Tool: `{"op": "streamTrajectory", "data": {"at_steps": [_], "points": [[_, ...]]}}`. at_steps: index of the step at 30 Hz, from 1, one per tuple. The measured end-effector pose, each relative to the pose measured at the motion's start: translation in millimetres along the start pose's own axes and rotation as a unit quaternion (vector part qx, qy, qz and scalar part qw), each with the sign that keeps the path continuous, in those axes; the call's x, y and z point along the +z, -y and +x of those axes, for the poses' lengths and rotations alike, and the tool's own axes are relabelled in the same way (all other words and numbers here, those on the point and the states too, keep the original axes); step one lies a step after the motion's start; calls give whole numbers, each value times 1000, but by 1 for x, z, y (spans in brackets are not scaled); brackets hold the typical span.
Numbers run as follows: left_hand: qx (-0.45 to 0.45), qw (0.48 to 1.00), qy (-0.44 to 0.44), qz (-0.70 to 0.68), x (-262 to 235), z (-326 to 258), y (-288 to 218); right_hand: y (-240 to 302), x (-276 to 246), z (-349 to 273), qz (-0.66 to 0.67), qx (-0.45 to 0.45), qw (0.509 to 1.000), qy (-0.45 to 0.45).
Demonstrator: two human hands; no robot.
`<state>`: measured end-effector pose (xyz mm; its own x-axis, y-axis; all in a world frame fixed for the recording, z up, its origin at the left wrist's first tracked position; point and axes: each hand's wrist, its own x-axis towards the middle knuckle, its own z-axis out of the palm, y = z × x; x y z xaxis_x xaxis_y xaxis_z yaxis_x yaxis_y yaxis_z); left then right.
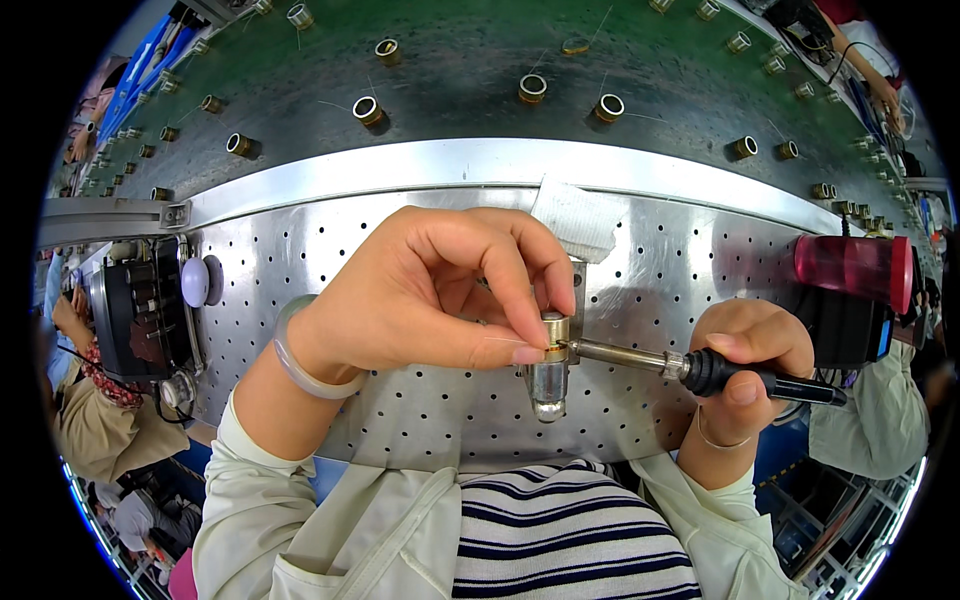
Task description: The person uses a soldering iron to apply heat to small brass-colored cylindrical components held in a metal jig. They repeatedly pick up components from a green workbench, position them in the jig, solder them, and then place them back on the bench.
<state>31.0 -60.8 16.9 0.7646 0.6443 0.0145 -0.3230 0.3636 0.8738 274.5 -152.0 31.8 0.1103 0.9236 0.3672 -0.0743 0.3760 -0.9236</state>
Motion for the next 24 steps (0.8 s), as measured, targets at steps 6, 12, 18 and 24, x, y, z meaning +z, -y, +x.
{"op": "streamTrajectory", "data": {"at_steps": [6, 12, 18, 24], "points": [[-1, 1000, 4, 2, 0, 0, -1, 0, -1, 0, 12, 11, 1000, 3], [-1, 1000, 7, 0, -1, 0, -1, 1, 0, 0, 3, 16, 1000, -2], [-15, 1000, 14, -14, -2, 1, -3, 2, -1, 1, -14, 17, 1000, 3], [-62, 998, 11, -17, -3, 3, -3, 1, -2, 1, -10, 2, 1000, 10]]}}
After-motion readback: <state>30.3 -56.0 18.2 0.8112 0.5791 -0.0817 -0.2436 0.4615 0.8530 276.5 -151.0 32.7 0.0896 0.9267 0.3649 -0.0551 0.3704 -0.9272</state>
